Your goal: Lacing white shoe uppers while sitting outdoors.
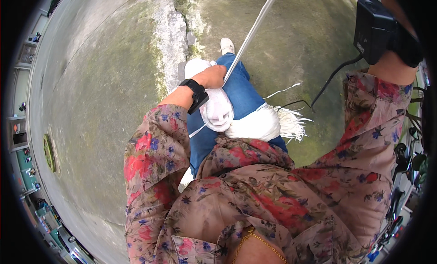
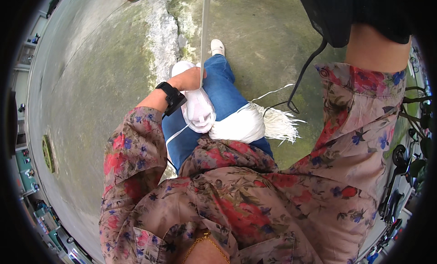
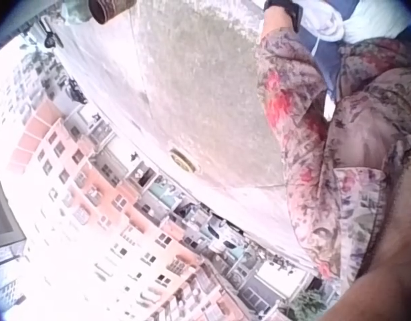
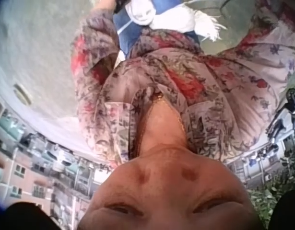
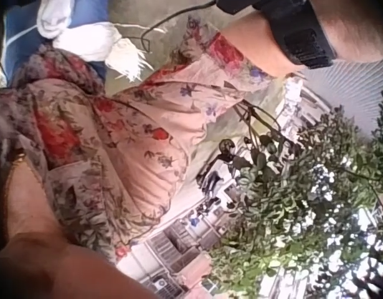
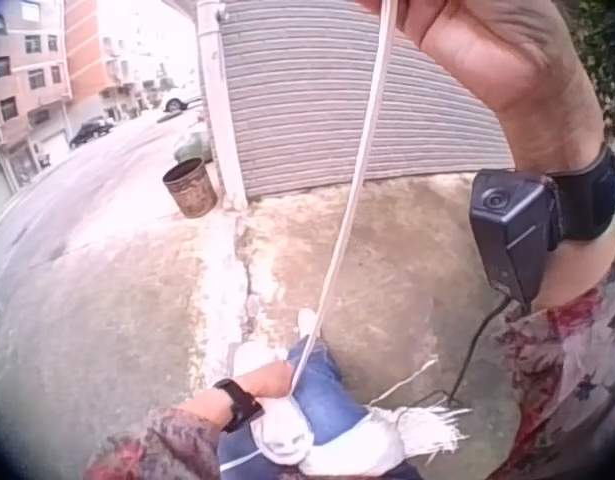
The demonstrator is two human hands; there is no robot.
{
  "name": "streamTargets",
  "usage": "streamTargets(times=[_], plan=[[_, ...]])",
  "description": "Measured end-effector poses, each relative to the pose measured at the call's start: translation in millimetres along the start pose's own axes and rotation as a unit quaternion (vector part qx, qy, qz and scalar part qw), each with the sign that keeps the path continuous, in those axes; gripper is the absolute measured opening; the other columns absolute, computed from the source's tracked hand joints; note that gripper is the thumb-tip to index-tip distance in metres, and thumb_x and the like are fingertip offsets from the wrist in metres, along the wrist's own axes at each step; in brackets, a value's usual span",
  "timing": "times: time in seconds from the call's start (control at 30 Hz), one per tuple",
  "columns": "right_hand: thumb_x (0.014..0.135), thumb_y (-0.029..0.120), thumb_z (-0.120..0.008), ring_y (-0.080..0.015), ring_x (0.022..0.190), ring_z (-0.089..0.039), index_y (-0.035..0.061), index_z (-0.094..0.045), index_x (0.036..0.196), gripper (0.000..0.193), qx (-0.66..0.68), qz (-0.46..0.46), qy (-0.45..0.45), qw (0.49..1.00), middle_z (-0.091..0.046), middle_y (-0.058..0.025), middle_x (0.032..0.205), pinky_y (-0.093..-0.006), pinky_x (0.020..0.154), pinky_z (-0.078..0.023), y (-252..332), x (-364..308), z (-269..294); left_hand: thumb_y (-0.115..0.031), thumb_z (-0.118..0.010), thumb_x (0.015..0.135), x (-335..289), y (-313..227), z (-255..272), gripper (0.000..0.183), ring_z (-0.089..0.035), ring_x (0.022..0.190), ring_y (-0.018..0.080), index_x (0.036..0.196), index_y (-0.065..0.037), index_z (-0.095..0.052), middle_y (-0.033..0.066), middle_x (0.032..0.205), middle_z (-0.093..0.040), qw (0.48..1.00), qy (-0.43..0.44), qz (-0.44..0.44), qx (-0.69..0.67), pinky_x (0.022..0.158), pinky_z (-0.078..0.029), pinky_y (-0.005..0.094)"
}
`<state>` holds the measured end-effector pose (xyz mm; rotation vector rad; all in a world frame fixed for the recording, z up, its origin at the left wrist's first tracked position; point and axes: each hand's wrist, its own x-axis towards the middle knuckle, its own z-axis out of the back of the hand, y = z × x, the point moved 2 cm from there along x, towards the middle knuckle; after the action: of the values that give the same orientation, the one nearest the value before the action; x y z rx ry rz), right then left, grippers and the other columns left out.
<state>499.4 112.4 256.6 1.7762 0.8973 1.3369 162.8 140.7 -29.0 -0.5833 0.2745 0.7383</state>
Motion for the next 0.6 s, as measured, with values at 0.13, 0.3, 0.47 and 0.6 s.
streamTargets(times=[0.13,0.3,0.47,0.6], plan=[[0.091,0.013,-0.049,-0.0148,0.072,-0.058,-0.0019,-0.055,0.091,0.016,-0.008,-0.039,0.025,0.999,-0.056,-0.0053,0.073,-0.0298,0.078,-0.049,-25.8,-19.3,-9.8,-0.007,-0.063,0.067,13.2,-3.4,1.9,0.031,-0.058,0.090,0.0303,0.097,0.000,-0.057,0.0191,0.090,-0.060,0.996,0.041,0.024,-0.081,0.076,-0.046,0.0353],[0.091,0.013,-0.049,-0.0148,0.072,-0.058,-0.0019,-0.055,0.091,0.016,0.006,-0.048,0.051,0.998,-0.055,-0.0053,0.074,-0.0301,0.079,-0.049,-30.2,-21.8,-28.2,-0.007,-0.061,0.075,7.2,10.6,2.5,0.035,-0.061,0.080,0.0246,0.108,0.001,-0.053,0.0132,0.083,-0.063,0.994,-0.036,0.007,-0.102,0.070,-0.047,0.0312],[0.091,0.013,-0.049,-0.0148,0.073,-0.058,-0.0018,-0.055,0.091,0.016,0.009,-0.057,0.054,0.997,-0.055,-0.0053,0.074,-0.0305,0.079,-0.049,-32.0,-18.4,-33.0,-0.001,-0.050,0.083,1.3,31.8,-7.1,0.026,-0.059,0.069,0.0118,0.109,0.004,-0.051,0.0078,0.081,-0.062,0.933,-0.016,0.045,-0.357,0.060,-0.048,0.0256],[0.090,0.013,-0.049,-0.0148,0.073,-0.058,-0.0018,-0.055,0.091,0.015,0.011,-0.087,0.063,0.994,-0.055,-0.0053,0.074,-0.0308,0.080,-0.049,-48.4,-28.7,-42.9,-0.002,-0.046,0.087,-13.1,38.6,-8.3,0.020,-0.058,0.067,0.0102,0.106,-0.001,-0.052,0.0040,0.080,-0.061,0.806,-0.104,0.087,-0.576,0.057,-0.048,0.0233]])
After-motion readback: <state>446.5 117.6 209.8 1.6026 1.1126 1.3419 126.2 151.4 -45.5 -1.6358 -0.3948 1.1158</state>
